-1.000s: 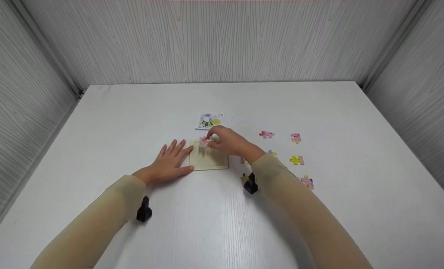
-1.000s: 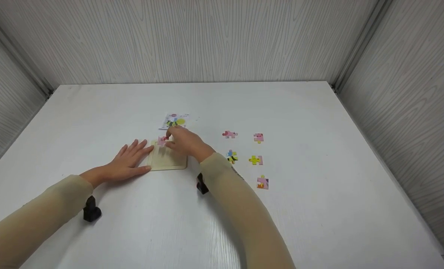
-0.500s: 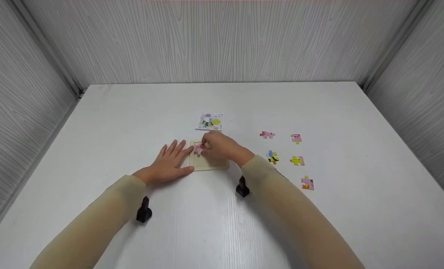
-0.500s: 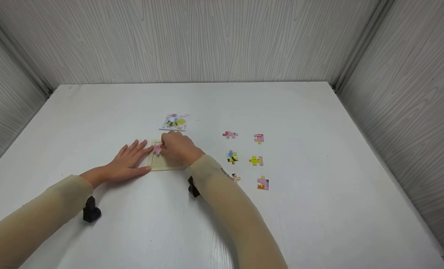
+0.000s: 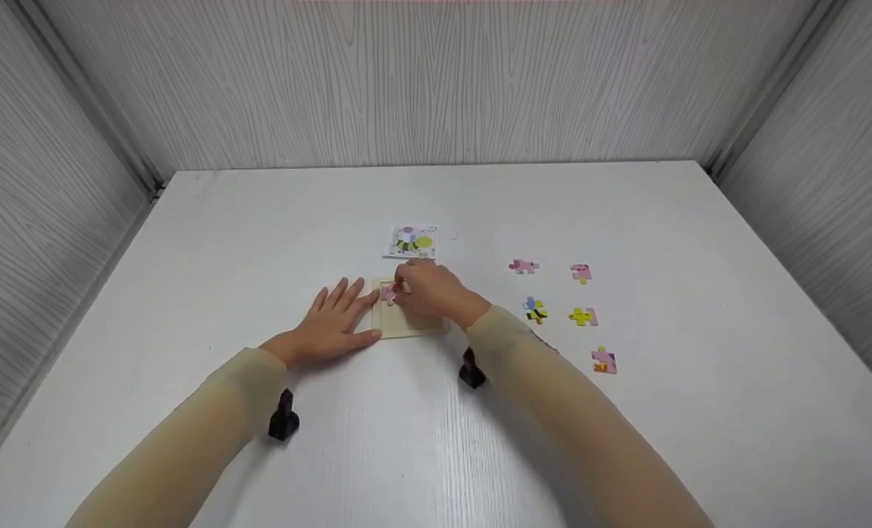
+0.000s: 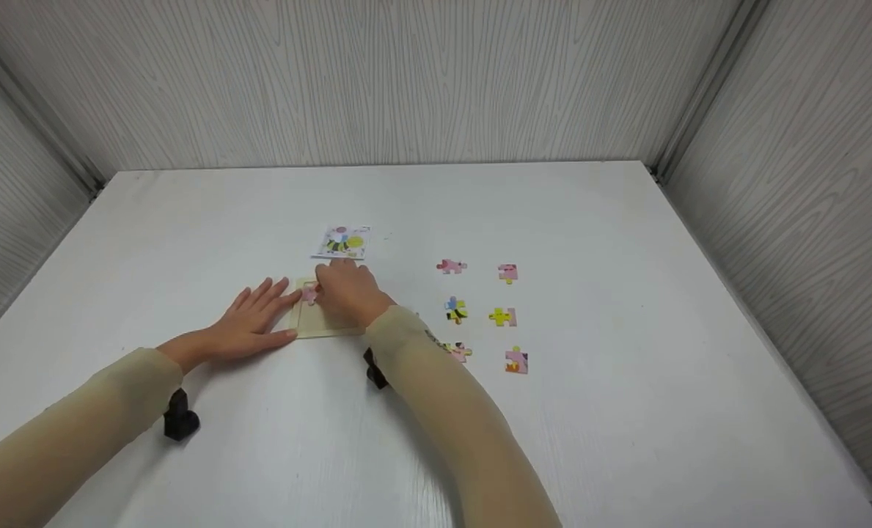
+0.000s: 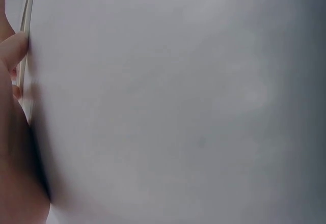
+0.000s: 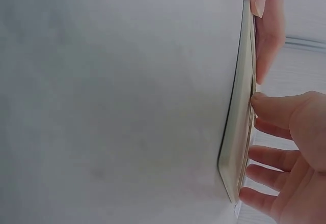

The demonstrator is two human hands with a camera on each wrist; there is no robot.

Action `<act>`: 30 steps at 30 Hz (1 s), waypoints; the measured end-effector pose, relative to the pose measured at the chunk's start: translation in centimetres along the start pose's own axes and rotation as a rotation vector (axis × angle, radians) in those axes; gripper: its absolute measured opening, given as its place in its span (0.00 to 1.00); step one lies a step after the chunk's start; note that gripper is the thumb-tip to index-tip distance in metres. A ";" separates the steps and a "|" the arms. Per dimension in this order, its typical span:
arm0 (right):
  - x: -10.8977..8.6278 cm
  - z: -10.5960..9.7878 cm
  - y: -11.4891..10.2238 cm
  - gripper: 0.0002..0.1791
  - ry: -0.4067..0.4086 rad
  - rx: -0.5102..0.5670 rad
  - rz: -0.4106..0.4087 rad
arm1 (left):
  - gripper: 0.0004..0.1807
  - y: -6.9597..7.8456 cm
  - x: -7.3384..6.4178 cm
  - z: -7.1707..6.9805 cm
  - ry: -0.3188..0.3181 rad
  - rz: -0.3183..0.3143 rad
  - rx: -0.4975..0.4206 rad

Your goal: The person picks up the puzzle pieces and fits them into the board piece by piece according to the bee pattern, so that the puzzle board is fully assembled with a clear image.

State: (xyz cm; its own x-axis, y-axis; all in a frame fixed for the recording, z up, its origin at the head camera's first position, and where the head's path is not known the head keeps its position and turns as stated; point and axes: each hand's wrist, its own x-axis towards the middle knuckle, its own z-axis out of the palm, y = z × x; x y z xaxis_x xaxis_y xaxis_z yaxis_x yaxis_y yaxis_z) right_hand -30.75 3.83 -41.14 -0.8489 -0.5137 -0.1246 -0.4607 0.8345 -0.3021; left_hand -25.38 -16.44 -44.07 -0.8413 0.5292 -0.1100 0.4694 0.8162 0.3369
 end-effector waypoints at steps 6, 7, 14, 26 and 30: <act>0.3 0.2 -0.1 0.15 0.001 -0.003 0.000 | 0.41 0.0 0.0 0.0 -0.007 -0.008 -0.005; 0.3 0.2 0.0 0.14 0.005 -0.005 -0.002 | 0.41 0.0 0.0 0.0 -0.007 -0.007 -0.008; 0.2 0.0 0.0 0.13 0.048 -0.041 -0.034 | 0.41 -0.3 0.2 0.2 -0.010 -0.006 -0.003; 0.5 -0.1 -0.3 0.13 0.026 -0.024 0.034 | 0.41 -0.1 0.2 0.3 -0.007 -0.014 0.008; 0.6 -0.2 0.0 0.16 0.027 0.006 0.032 | 0.41 -0.2 0.1 0.3 0.000 -0.009 0.011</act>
State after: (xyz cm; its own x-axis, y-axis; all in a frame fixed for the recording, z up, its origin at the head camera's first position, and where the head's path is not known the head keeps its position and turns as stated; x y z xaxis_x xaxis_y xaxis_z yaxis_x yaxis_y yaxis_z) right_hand -31.27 3.58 -41.00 -0.8700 -0.4810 -0.1084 -0.4316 0.8493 -0.3040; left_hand -25.51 -16.44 -44.43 -0.8453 0.5222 -0.1129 0.4652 0.8233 0.3252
